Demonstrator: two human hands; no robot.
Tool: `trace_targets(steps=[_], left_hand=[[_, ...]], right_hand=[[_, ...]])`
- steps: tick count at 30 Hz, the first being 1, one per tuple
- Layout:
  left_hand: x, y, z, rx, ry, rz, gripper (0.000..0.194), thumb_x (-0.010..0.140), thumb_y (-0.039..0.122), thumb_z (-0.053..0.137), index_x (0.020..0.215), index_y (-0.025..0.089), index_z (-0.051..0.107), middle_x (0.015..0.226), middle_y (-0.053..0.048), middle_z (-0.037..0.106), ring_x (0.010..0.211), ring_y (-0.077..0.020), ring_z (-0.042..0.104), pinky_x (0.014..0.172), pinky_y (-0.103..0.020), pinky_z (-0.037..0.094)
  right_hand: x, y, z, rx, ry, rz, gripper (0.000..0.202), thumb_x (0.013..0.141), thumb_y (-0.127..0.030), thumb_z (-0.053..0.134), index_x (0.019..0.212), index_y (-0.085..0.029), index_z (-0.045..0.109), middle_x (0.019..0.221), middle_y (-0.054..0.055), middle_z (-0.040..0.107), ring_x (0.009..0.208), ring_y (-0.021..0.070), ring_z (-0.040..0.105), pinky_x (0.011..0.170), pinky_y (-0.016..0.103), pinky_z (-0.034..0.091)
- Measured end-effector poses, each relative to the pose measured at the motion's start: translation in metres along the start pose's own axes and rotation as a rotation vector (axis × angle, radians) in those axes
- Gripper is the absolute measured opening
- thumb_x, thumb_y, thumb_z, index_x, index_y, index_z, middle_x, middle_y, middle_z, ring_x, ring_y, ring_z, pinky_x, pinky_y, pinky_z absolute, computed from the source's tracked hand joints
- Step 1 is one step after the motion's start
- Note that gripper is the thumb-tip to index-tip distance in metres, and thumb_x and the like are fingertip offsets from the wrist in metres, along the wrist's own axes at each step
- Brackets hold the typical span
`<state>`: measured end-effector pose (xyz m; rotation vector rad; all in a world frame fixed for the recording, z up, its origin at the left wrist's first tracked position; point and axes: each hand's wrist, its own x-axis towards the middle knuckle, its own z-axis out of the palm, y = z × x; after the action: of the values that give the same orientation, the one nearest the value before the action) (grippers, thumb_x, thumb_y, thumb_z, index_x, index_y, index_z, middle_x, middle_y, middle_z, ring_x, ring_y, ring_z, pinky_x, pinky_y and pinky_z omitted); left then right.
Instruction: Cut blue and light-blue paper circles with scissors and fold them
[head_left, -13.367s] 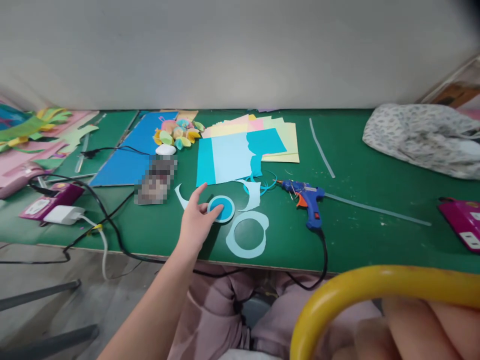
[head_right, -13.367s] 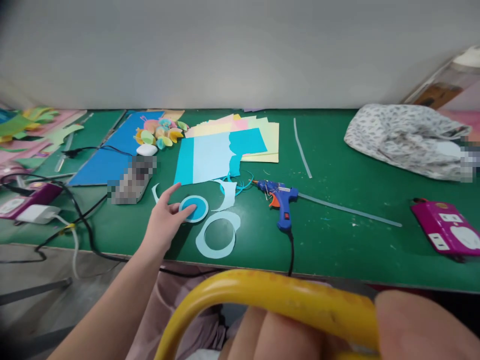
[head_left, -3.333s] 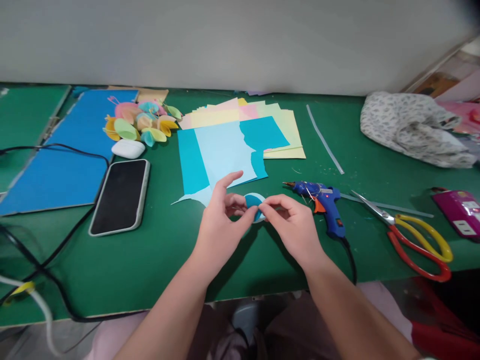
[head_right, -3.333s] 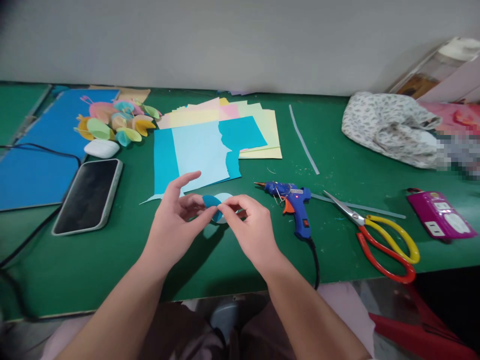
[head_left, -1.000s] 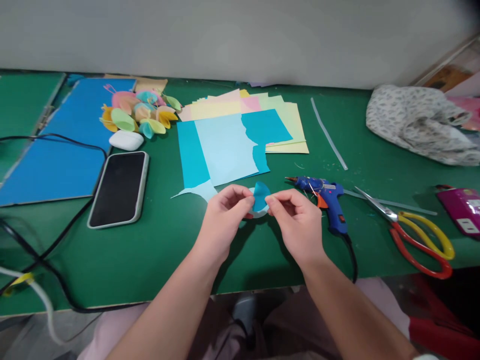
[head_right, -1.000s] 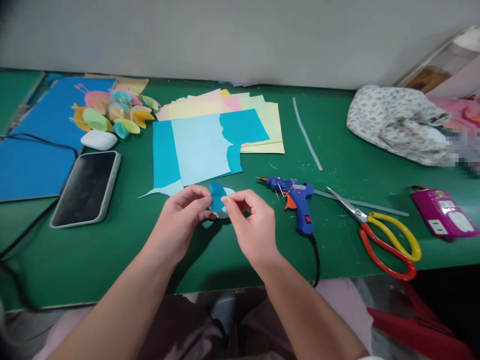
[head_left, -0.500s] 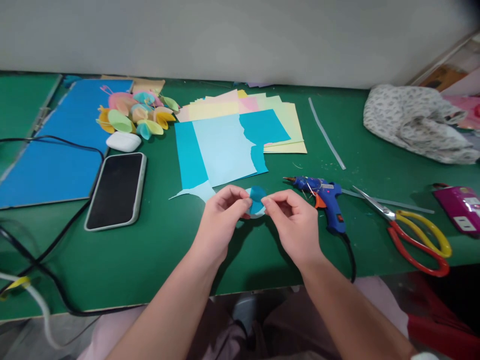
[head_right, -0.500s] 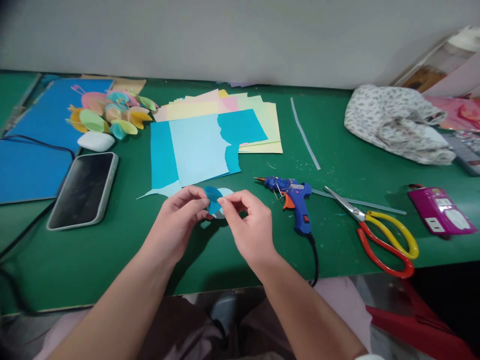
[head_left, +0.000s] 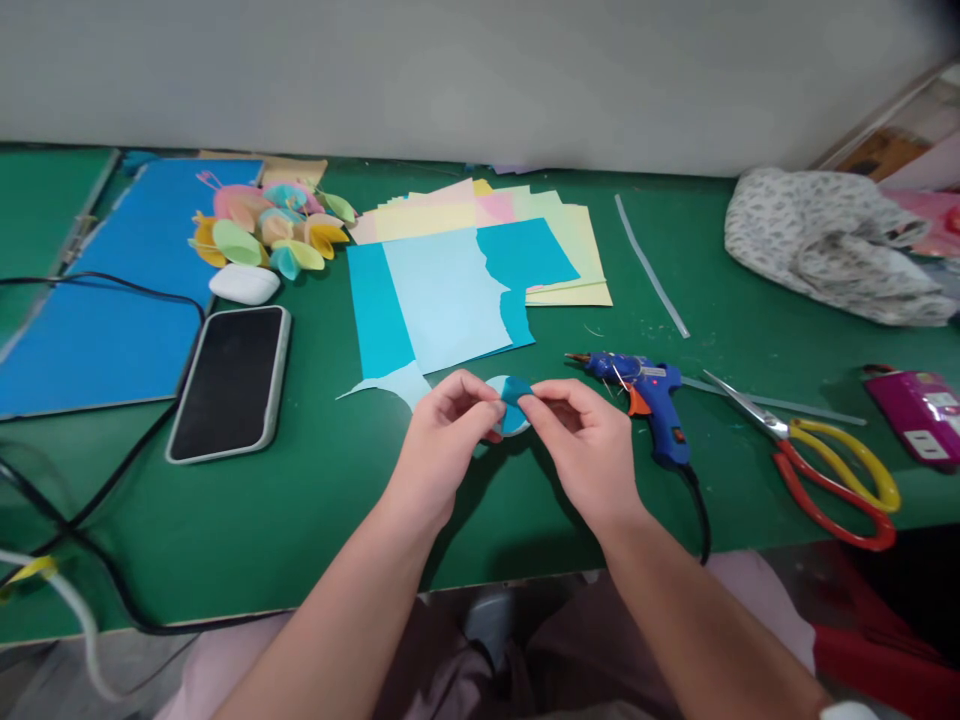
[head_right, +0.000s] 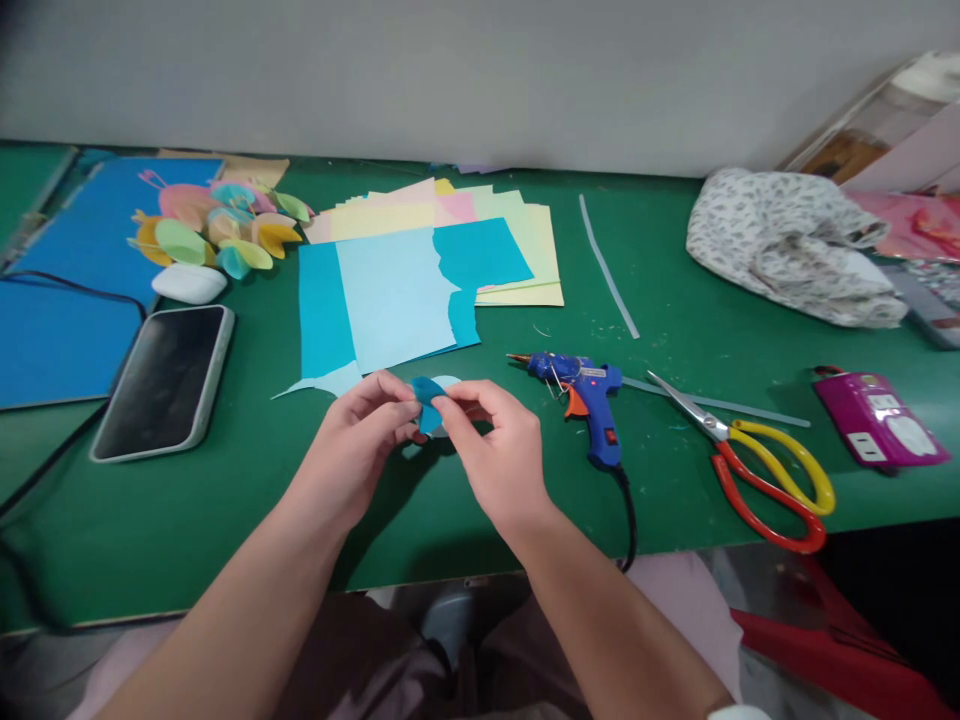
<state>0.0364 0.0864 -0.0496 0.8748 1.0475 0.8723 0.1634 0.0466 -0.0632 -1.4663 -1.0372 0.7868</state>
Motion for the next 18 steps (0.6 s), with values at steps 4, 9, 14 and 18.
trace_targets(steps=[4,9,14,18], left_hand=[[0.000,-0.003,-0.002,0.000,-0.047,0.028,0.006,0.076,0.022,0.068,0.072,0.020,0.065,0.067,0.006,0.061,0.061,-0.0059,0.057,0.059,-0.016,0.048],[-0.003,-0.005,-0.006,0.155,-0.008,0.315,0.010,0.080,0.017,0.066,0.086,0.024,0.071,0.082,0.004,0.070,0.073,-0.0073,0.064,0.069,-0.016,0.052],[-0.005,-0.002,-0.010,0.544,-0.059,0.664,0.019,0.082,0.010,0.061,0.091,0.023,0.071,0.097,-0.001,0.071,0.091,-0.0125,0.065,0.077,-0.020,0.053],[-0.001,0.000,-0.014,0.778,-0.049,0.772,0.021,0.083,0.009,0.059,0.091,0.023,0.073,0.097,-0.002,0.072,0.089,-0.0122,0.067,0.079,-0.021,0.053]], right_hand=[[0.006,0.000,-0.002,0.245,-0.034,0.197,0.007,0.072,-0.024,0.074,0.069,-0.022,0.068,0.062,-0.004,0.068,0.056,0.0111,0.063,0.056,0.022,0.054],[0.011,0.003,-0.004,0.548,-0.080,0.369,0.012,0.067,-0.026,0.079,0.066,-0.020,0.069,0.058,-0.005,0.067,0.050,0.0074,0.060,0.050,0.018,0.052],[0.013,0.002,-0.005,0.643,-0.087,0.440,0.018,0.062,-0.028,0.083,0.063,-0.018,0.068,0.053,-0.005,0.066,0.046,0.0069,0.058,0.047,0.017,0.051],[0.013,-0.002,-0.005,0.643,-0.110,0.457,0.020,0.060,-0.028,0.084,0.062,-0.018,0.067,0.051,-0.006,0.063,0.045,0.0062,0.057,0.046,0.016,0.050]])
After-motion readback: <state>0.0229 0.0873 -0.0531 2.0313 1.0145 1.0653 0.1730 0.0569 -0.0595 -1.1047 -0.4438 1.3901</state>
